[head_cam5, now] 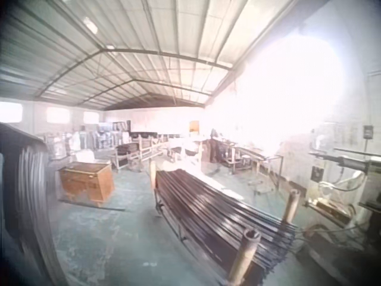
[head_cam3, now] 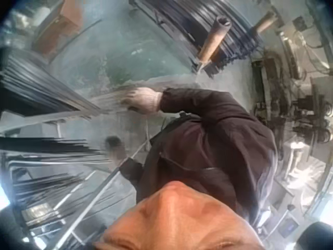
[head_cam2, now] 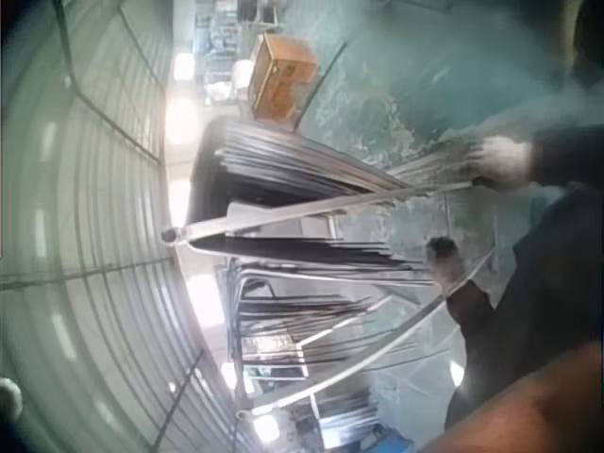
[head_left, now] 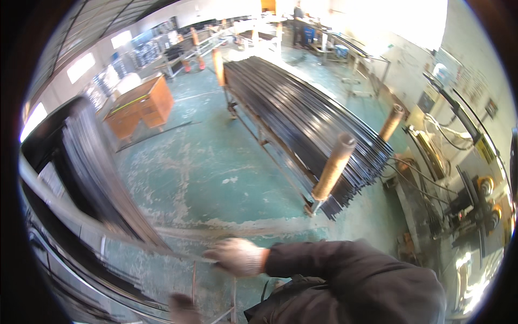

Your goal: The person repeatedly feeds bundles of long metal rods into a bending machine, operates the machine to bend them, and then removes the bent rods to stack them on a nearby rack. The process is repeated multiple times throughout the clip.

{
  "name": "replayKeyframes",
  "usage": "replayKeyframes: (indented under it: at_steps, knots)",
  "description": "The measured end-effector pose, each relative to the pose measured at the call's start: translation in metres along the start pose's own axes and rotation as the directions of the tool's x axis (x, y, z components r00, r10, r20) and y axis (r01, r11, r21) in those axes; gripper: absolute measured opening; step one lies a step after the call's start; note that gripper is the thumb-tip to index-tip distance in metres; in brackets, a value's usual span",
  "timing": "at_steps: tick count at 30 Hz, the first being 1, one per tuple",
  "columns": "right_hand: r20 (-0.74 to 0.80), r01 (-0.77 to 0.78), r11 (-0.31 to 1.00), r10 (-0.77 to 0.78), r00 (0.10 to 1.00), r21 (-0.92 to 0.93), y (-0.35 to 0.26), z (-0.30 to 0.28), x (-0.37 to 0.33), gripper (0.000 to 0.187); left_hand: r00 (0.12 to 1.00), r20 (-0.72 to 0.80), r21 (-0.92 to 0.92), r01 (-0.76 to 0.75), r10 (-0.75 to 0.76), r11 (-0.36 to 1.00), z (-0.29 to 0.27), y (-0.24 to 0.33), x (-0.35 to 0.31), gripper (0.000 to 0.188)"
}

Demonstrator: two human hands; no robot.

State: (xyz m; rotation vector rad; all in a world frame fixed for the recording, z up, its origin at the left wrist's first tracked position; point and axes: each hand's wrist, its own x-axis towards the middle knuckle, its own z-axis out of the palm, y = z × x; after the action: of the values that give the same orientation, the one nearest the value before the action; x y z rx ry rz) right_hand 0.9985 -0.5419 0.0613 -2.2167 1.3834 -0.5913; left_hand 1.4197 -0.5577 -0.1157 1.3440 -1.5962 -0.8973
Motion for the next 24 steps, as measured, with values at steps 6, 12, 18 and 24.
replayKeyframes:
  at_steps: [6, 12, 18, 24]
  knots:
    - [-0.785, -0.624, 0.777, 0.439, 0.436, 0.088, 0.186, -0.074, -0.264, 0.03, 0.675, 0.51, -0.562, 0.731, -0.533, 0.388, 0.236, 0.145, -0.008, 0.04]
    - [-0.707, -0.95, 0.248, 0.706, 0.043, 0.189, 0.411, -0.178, -0.462, 0.095, 0.939, 0.316, -0.458, 0.277, -0.137, 0.845, 0.433, 0.353, 0.081, 0.013]
    - [-0.458, -0.996, -0.029, 0.887, -0.064, 0.083, 0.585, -0.261, -0.52, 0.141, 0.869, 0.48, -0.372, 0.074, 0.124, 0.925, 0.68, 0.502, 0.074, 0.015]
    - [-0.481, -0.99, 0.131, 0.865, 0.141, -0.056, 0.628, -0.275, -0.529, 0.078, 0.936, 0.261, -0.068, -0.225, 0.235, 0.972, 0.802, 0.516, 0.059, 0.009]
